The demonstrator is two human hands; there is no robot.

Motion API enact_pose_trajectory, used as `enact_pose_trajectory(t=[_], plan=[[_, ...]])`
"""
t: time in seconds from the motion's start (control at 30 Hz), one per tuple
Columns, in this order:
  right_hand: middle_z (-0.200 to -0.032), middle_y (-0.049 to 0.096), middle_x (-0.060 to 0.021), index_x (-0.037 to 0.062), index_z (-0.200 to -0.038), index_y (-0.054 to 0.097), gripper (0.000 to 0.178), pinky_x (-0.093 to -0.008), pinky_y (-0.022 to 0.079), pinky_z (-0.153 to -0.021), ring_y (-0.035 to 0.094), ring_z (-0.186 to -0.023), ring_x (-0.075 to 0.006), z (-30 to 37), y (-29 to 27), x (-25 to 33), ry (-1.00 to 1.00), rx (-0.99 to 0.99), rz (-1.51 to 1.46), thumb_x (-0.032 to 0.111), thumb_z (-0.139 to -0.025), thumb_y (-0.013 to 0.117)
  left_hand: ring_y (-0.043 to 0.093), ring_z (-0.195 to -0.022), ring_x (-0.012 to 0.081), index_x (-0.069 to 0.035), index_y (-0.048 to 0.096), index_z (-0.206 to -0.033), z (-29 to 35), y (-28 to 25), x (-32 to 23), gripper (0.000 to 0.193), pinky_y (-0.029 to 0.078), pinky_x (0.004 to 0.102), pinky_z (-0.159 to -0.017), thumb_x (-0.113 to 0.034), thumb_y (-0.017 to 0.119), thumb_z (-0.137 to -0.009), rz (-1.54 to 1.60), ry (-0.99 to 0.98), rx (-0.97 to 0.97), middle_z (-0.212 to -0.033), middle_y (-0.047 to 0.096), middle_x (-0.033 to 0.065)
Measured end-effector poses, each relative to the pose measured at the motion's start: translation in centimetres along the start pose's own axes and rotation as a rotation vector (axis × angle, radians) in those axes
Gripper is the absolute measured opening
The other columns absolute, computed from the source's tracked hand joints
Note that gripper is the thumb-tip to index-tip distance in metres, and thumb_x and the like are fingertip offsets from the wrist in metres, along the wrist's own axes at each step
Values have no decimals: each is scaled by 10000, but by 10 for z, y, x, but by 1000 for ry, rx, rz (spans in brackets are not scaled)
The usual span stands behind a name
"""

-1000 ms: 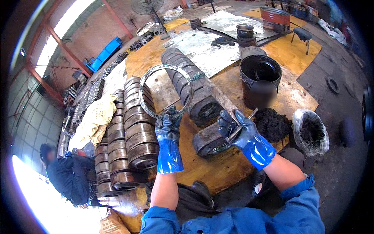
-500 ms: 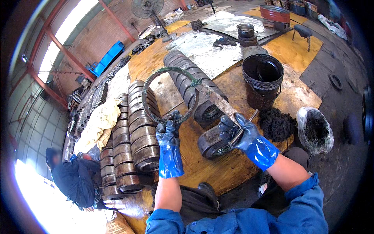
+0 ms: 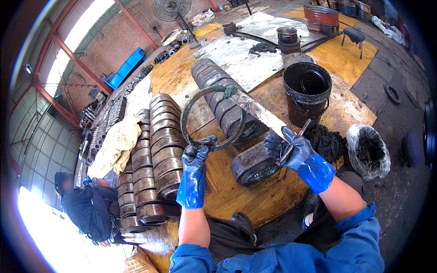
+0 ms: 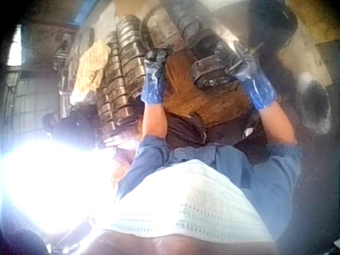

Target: The person scoops a dark paste from a bucket and applies it to a circular metal ring using a flat metal tool. They repeatedly spread the paste around the ring's circumference, occasionally dipping the tool back into the bucket to gather more material.

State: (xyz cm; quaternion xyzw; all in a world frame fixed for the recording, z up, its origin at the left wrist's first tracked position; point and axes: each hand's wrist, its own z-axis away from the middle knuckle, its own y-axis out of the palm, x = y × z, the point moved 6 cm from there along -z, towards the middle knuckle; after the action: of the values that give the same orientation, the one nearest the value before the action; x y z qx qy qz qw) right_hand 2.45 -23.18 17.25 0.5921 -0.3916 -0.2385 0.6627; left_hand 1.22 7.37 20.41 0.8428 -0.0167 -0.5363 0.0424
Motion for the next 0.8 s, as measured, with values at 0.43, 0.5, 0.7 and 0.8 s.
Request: enact_pose_trajectory(t=[0.43, 0.5, 0.7, 0.8], plan=[[-1113, 651, -243, -13, -1337, 471, 473, -514, 571, -842, 678, -954, -362, 2, -8, -2, 86, -67, -1, 261, -962, 562, 661, -999, 266, 25, 662, -1098, 3, 7, 9, 288, 526, 417, -902, -191, 673, -908, -192, -130, 147, -1122, 677, 177], [-1120, 652, -235, -5, -1338, 472, 470, -515, 570, -846, 677, -959, -364, 2, -6, 0, 41, -36, -46, 270, -966, 552, 663, -995, 261, 23, 658, -1107, 3, 5, 17, 286, 529, 413, -901, -181, 674, -907, -174, -172, 114, -1119, 678, 173], [-1188, 651, -151, 67, -1205, 596, 342, -491, 554, -856, 642, -1064, -329, -2, 6, 12, -112, 161, -64, 311, -973, 531, 665, -996, 265, 13, 653, -1099, 3, 16, 24, 289, 535, 421, -902, -190, 692, -898, 12, -214, -7, -1116, 679, 171], [-1165, 671, -134, 94, -1148, 642, 322, -500, 547, -841, 657, -1024, -323, -4, -7, 12, -87, 4, -157, 331, -983, 498, 664, -1002, 265, 11, 658, -1085, 0, 21, 23, 290, 537, 425, -901, -198, 704, -890, 13, -168, -25, -1099, 686, 169]])
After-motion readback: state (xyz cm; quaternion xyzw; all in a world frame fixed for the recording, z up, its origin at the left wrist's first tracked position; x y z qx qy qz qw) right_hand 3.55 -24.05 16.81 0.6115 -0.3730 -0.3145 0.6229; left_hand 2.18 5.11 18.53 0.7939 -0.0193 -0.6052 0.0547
